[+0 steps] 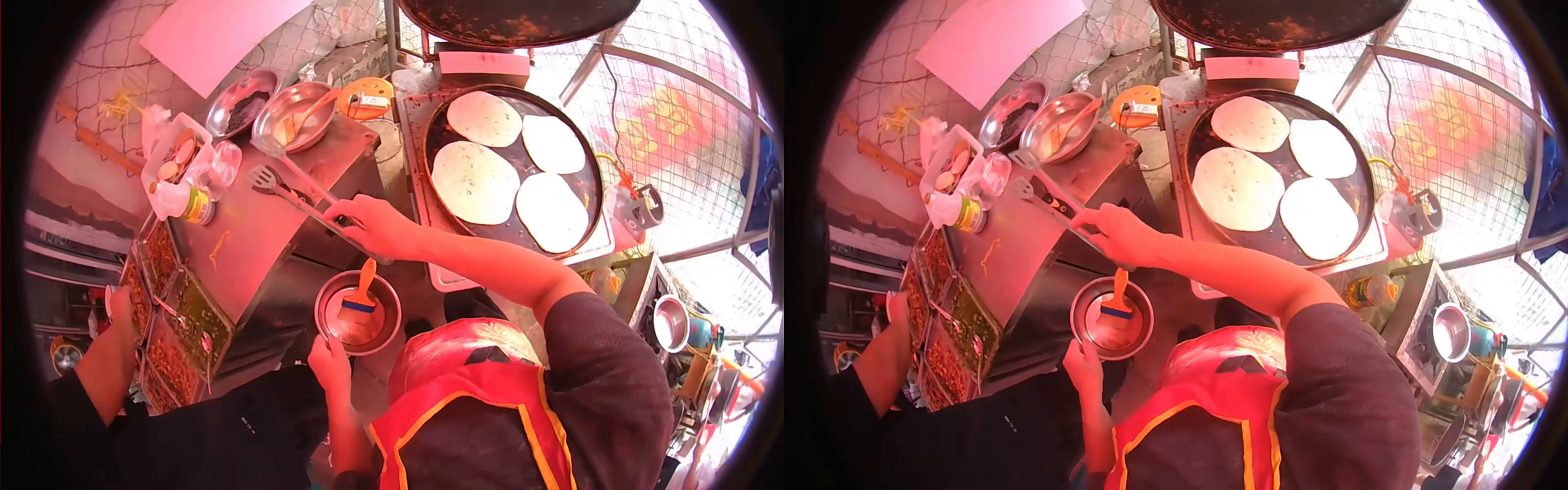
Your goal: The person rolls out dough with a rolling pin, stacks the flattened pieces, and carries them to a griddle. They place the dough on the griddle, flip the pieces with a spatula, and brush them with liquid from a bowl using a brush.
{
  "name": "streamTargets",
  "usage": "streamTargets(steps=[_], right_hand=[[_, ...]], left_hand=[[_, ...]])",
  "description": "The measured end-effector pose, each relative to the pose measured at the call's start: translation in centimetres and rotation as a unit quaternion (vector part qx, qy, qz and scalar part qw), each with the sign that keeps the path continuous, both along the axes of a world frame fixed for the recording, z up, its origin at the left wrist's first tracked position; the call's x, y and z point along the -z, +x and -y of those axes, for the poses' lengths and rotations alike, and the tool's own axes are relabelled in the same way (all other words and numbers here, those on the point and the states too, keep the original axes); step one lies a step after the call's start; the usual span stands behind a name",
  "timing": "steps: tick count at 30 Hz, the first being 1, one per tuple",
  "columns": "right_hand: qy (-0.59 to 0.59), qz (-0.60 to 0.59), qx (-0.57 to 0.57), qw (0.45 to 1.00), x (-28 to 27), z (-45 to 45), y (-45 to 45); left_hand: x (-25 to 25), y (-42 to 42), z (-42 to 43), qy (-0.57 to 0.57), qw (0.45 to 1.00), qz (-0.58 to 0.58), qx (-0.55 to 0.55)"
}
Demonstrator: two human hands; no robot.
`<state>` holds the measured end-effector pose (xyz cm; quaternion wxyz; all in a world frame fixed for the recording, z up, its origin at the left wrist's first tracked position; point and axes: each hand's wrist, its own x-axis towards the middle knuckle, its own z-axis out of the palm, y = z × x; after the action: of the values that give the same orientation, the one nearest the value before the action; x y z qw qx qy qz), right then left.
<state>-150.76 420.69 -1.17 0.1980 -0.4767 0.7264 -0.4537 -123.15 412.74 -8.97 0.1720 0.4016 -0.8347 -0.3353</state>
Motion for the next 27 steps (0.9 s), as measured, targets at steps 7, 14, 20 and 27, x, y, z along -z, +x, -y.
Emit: streamTargets(steps=[7, 14, 20, 27], right_hand=[[0.126, -0.044, 0.393, 0.910, 1.1, -24.1, -6.8], [0.081, 0.361, 0.342, 0.864, 8.4, -36.6, -14.1], [0.128, 0.405, 0.256, 0.869, 10.5, -39.1, -17.1], [0.162, 0.425, 0.294, 0.841, 13.3, -36.0, -22.3]], left_hand=[[-1.4, -6.0, -2.1, -0.001, 0.999, -0.001, 0.051], [0.1, -10.8, -4.1, 0.055, 0.998, -0.043, -0.002], [-2.1, -15.2, -7.8, 0.106, 0.986, -0.092, -0.087], [-2.5, -15.8, -10.7, 0.102, 0.985, -0.061, -0.128]])
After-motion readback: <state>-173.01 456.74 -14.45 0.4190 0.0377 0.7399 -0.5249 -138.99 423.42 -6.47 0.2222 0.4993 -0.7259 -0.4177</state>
